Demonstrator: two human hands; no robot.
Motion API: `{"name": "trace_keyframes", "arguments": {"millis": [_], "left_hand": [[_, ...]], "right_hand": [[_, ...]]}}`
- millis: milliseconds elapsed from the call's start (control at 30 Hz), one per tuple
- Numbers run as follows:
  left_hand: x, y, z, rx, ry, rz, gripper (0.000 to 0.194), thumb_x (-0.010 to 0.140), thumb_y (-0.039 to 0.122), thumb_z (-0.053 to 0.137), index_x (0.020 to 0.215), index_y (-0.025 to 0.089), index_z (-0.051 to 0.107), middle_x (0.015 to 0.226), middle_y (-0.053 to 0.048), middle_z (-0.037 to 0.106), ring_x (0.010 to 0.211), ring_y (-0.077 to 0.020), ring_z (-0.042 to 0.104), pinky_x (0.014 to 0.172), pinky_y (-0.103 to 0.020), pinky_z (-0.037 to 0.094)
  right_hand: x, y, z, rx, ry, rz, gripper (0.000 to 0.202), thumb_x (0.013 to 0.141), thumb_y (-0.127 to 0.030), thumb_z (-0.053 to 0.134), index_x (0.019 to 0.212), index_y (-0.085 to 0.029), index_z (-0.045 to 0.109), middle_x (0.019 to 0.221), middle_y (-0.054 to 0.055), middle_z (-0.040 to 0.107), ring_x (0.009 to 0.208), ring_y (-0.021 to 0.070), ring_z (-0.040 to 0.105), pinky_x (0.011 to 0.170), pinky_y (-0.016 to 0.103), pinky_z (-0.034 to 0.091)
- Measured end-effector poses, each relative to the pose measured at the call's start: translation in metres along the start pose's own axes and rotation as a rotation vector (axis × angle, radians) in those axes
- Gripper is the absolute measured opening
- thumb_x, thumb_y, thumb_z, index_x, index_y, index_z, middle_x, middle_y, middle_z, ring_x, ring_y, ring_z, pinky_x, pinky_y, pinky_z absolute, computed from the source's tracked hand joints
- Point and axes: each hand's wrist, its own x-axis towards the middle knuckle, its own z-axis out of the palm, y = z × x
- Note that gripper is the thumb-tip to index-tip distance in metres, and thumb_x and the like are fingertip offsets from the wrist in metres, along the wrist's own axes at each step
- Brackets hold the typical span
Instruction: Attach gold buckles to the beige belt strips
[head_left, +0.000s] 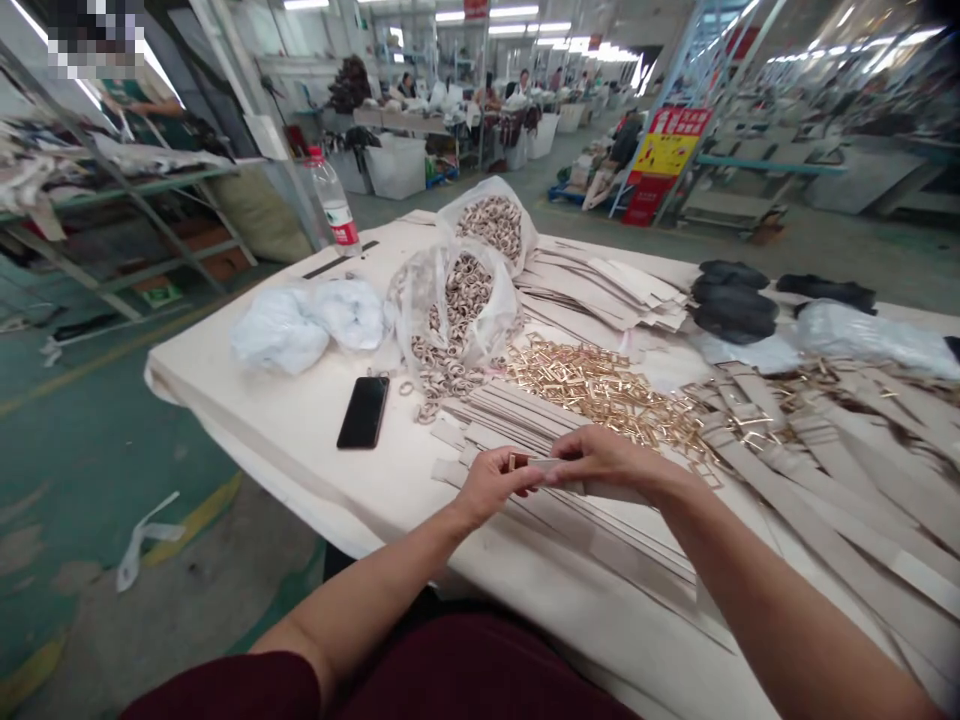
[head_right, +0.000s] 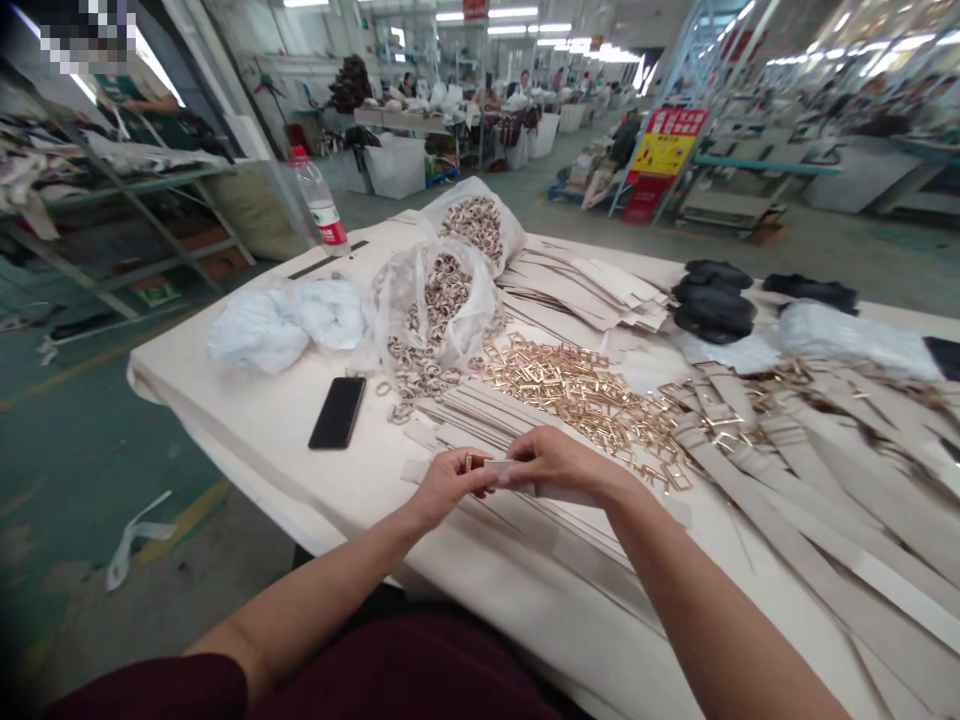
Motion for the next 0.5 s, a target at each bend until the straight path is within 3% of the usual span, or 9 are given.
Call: {"name": "trace_keyframes", "arguments": {"millis": [133,233,367,500], "left_hand": [[0.021,-0.043,-0.030,0.073,0.140,-0.046,0.036,0.065,0.045,0.070,0.079,0.013,0.059,0.058,0.004,0.054,0.051,-0.0093,0.052,0.050,-0.022,0.043],[0.024,-0.064,-0.037,0.208,0.145,0.031,0.028,0.070,0.040,0.066,0.080,0.015,0.060,0.058,0.005,0.053,0.051,-0.0091,0.050,0.049,-0.021,0.040],[0.022,-0.071,-0.037,0.269,0.146,0.096,0.023,0.072,0.036,0.062,0.079,0.015,0.062,0.057,0.004,0.054,0.053,-0.0101,0.049,0.052,-0.022,0.039],[0.023,-0.071,-0.037,0.163,0.158,0.072,0.021,0.066,0.034,0.069,0.069,0.014,0.061,0.056,0.001,0.056,0.062,-0.0148,0.054,0.059,-0.027,0.045]], "right_hand": [[0.056,0.013,0.018,-0.330,0.236,0.035,0.021,0.072,-0.037,0.065,0.077,-0.018,0.071,0.069,0.001,0.065,0.063,0.0129,0.054,0.058,0.023,0.036],[0.095,0.005,0.033,-0.425,0.403,-0.090,0.019,0.079,-0.032,0.059,0.089,-0.022,0.071,0.086,0.002,0.069,0.076,0.0141,0.059,0.068,0.024,0.040],[0.150,-0.022,0.052,-0.521,0.413,-0.140,0.019,0.082,-0.028,0.054,0.086,-0.023,0.072,0.092,0.002,0.070,0.086,0.0155,0.061,0.075,0.023,0.041],[0.201,-0.044,0.082,-0.550,0.405,-0.110,0.022,0.084,-0.032,0.052,0.086,-0.023,0.072,0.092,0.004,0.071,0.089,0.0166,0.062,0.077,0.024,0.042]]}}
